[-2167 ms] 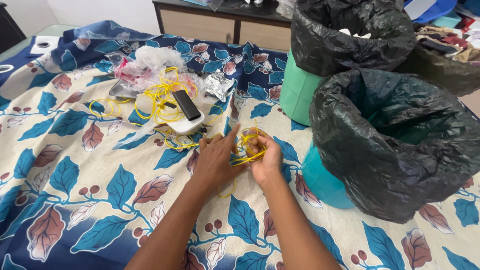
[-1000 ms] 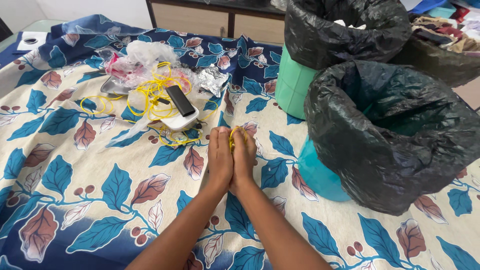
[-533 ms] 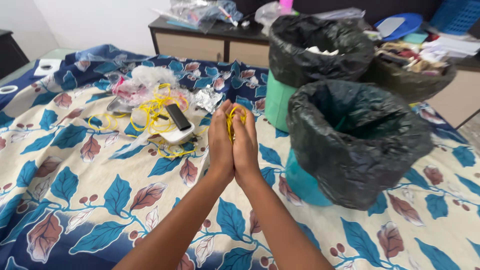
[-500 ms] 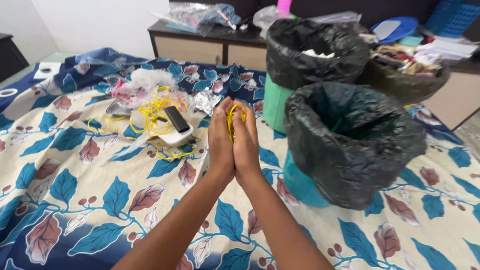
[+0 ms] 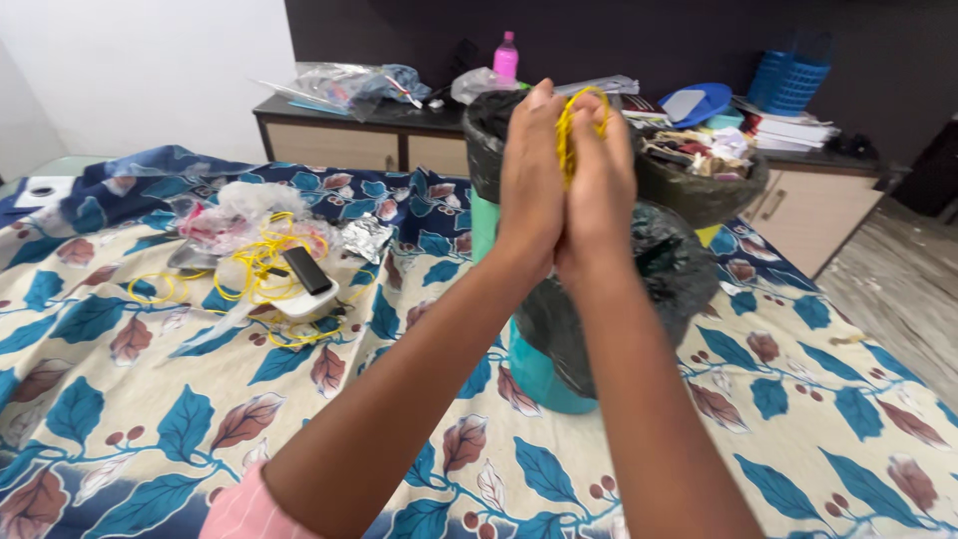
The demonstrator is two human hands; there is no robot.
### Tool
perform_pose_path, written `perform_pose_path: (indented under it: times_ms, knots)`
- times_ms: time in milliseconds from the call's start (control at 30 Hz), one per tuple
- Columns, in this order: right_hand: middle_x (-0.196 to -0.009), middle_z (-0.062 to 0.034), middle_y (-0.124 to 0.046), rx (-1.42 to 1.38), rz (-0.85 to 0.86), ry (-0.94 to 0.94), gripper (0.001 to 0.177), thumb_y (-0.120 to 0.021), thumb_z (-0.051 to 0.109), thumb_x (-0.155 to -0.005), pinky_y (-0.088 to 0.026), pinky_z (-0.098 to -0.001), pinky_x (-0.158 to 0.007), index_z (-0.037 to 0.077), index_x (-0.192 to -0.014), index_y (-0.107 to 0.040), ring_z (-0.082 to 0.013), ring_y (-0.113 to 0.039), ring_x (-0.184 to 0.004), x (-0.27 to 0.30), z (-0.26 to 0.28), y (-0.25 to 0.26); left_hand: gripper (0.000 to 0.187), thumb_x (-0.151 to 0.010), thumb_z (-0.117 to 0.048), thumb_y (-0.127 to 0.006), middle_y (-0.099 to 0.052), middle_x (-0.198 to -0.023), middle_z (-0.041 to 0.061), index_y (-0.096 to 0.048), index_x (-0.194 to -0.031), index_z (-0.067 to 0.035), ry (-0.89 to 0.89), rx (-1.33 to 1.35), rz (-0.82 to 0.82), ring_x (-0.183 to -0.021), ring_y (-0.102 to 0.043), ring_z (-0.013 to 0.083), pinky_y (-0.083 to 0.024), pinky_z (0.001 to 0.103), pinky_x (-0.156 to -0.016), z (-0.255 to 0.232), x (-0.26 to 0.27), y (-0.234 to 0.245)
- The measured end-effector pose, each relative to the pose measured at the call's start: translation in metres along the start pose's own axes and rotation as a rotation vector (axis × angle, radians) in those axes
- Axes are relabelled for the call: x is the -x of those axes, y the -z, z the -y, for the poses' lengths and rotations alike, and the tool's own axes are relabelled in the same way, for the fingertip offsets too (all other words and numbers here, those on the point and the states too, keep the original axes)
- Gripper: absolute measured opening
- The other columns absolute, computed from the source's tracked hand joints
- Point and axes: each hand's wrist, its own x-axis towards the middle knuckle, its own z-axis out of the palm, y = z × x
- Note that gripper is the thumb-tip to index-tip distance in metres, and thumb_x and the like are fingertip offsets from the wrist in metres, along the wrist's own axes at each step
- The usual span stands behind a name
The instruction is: The person sorts various items on a floral-patterned table into three separate bins lined with black plastic bags. They handle yellow cables, a remote, a white plastic container, a red lid, and crumpled plastic, placing each into one of the bins. The bins are then arranged side by side on the table.
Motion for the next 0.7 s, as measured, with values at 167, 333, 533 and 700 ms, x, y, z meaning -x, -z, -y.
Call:
perform_pose_path:
  times_ms: [167,333,533,700]
  knots:
    - [-0.100,-0.0028,-0.064,-0.015,-0.049,-0.228,0.022,-0.053,0.026,-0.105,-0.053,-0.0316,-0.085,0.009,-0.115,-0.061,-0.0146,-0.062,-0.094,-0.030,0.005,0.057,0.059,-0.109,-0.046,-0.039,-0.058,-0.130,0.018,-0.053,-0.139,0.003,0.187,0.020,0.067,-0.121,-0.053,0.0249,-0.042,0.037,-0.106,0.053,-0.016,-0.014]
    - [-0.097,-0.0022,-0.066,0.457,0.065,-0.477,0.017,-0.056,0.023,-0.102,-0.049,-0.0318,-0.079,0.010,-0.107,-0.066,-0.0138,-0.060,-0.088,-0.065,-0.019,0.125,0.057,-0.105,-0.047,-0.043,-0.063,-0.135,0.014,-0.059,-0.136,-0.001,0.413,-0.164,0.321,-0.124,-0.058,0.0195,-0.041,0.033,-0.105,0.112,-0.034,0.015]
    - [-0.099,-0.0091,-0.066,1.235,0.303,-0.742,0.027,-0.073,0.026,-0.092,-0.039,-0.0415,-0.075,0.008,-0.112,-0.075,-0.0225,-0.051,-0.087,-0.086,-0.033,0.160,0.078,-0.080,-0.028,-0.081,-0.052,-0.145,0.024,-0.047,-0.146,-0.003,0.413,-0.668,0.349,-0.132,-0.055,0.0311,-0.047,0.038,-0.104,0.101,-0.033,0.035]
    - [-0.109,-0.0099,-0.073,1.390,0.262,-0.553,0.040,-0.091,0.025,-0.076,-0.048,-0.0353,-0.080,0.009,-0.109,-0.077,-0.0211,-0.066,-0.099,-0.071,-0.017,0.135,0.068,-0.085,-0.033,-0.080,-0.059,-0.137,0.021,-0.056,-0.141,-0.004,0.405,-0.621,0.229,-0.125,-0.060,0.0284,-0.050,0.036,-0.098,0.066,-0.025,0.022]
